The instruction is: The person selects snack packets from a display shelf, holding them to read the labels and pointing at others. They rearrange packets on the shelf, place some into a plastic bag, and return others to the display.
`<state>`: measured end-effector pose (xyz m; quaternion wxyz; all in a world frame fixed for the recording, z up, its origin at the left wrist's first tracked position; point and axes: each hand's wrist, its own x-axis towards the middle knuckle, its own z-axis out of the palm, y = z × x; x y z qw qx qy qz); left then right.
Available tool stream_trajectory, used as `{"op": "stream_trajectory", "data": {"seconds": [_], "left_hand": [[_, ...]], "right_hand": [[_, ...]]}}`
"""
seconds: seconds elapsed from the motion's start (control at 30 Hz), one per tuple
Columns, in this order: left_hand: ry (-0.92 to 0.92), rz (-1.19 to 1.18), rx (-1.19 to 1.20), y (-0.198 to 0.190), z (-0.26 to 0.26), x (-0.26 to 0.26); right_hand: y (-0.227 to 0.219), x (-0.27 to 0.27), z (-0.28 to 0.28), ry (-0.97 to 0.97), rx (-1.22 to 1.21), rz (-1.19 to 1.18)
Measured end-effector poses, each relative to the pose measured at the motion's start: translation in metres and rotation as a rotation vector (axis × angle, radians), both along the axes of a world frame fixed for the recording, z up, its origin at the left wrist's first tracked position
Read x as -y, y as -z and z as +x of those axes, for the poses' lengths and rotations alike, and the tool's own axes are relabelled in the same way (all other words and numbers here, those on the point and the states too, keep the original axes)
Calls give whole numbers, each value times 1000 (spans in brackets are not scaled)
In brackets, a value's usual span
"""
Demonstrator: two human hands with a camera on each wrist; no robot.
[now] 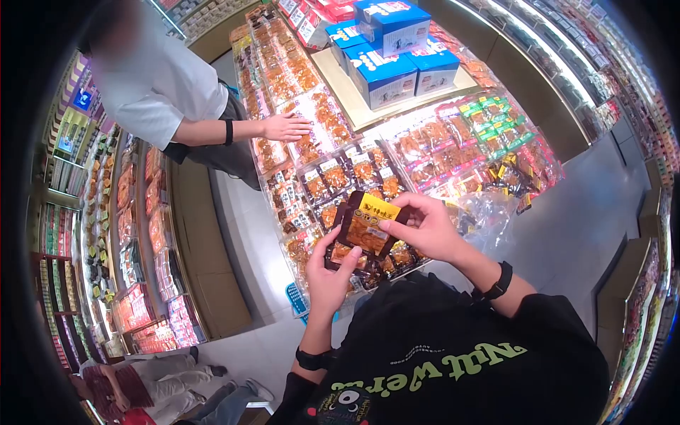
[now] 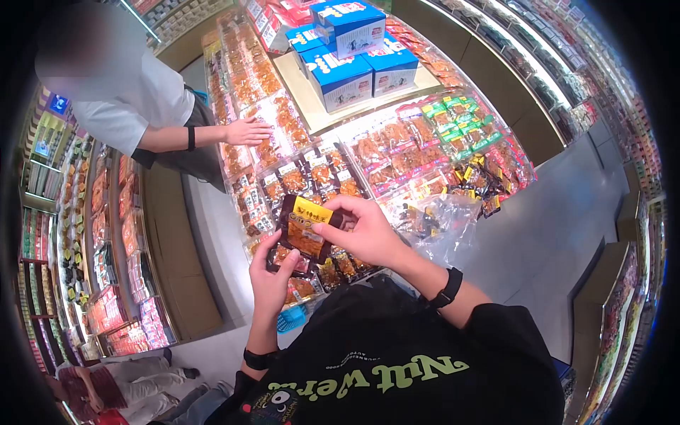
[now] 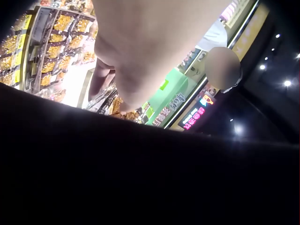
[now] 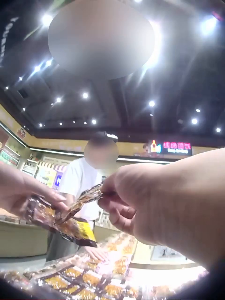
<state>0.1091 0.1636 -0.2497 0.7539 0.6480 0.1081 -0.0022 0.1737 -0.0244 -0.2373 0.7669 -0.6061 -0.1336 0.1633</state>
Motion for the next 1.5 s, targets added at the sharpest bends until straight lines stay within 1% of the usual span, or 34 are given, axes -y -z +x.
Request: {"op": "stream_trajectory", "data": {"seconds": [0.07,0.1,0.13,0.2,0.23,0.27,0.33,0.37,0.43,0.53,0.57,0.6,0.67,0.73,0.77,0.8,0.83,0.87,0.9,0.93,1.0,1.03,1.07,1.13,1.17,1.2,1.23,1.27,1.3,1.33,1.4,1.43,1.47,1.5], "left_hand": [[87,-48,90,-15,5,7],[148,26,109,-26,9,8],[142,29,115,-30,12,10],[73,-33,276,-35,18,16],[6,50,288,-38,20,17],[5,55,294,-42,21,19],[-75,111,361,-48,22,23],[-100,104,328,-50,22,25],[-123,123,330,-48,22,28],[-168,141,354,-47,27,30],[-167,140,359,-48,28,31],[-168,139,362,-48,29,32],[-210,88,317,-47,28,33],[-251,38,270,-44,27,29],[-298,-12,193,-37,25,23],[-347,-60,118,-28,24,16],[-385,144,232,-19,26,11],[-393,147,224,-13,22,8],[-332,86,151,-14,19,9],[-269,22,76,-13,16,9],[-65,-46,28,-7,12,8],[-20,56,99,0,10,9],[28,157,170,9,8,9],[-8,110,101,21,12,11],[-42,73,54,27,12,10],[-47,69,49,37,10,8],[-79,120,47,48,7,5],[-111,171,41,59,2,3],[-139,157,18,52,2,8],[-144,153,12,54,3,9],[-237,38,-40,57,4,12],[-254,220,-17,59,6,14],[-254,220,-24,63,6,13],[-141,314,-103,68,6,12]], "right_hand": [[-25,-8,-5,80,29,18],[-29,-11,-8,91,52,17],[-33,-13,-8,85,59,20],[-42,-17,-7,145,29,86],[-44,-18,-3,177,88,106],[-45,-17,0,175,93,111],[-45,-15,7,162,97,134],[-46,-12,11,166,99,139],[-46,-6,14,108,153,28],[-49,-6,16,106,158,70],[-45,-5,19,103,224,23],[-47,-6,19,103,225,21],[-53,-9,16,172,103,114],[-54,-5,16,191,73,140],[-54,-2,16,209,44,169],[-52,2,19,202,37,166],[-48,8,24,202,156,42],[-45,11,26,199,274,-80],[-46,13,25,56,75,-83],[-43,9,26,49,65,-84],[-35,-6,28,-165,149,-266],[-32,-17,27,-241,-16,-150],[-22,-25,29,-299,-46,-159],[-22,-35,28,-342,-82,-65],[-20,-35,24,-349,-90,-70],[-18,-35,18,-255,6,-162],[-16,-34,15,-158,103,-253],[-8,-31,15,-162,96,-256],[6,-26,16,-31,96,-377],[21,-20,16,101,99,-498],[51,-12,13,87,71,-522],[61,-10,11,-91,-163,-444],[73,-8,9,-264,-396,-356],[88,-7,5,-267,-404,-357]]}}
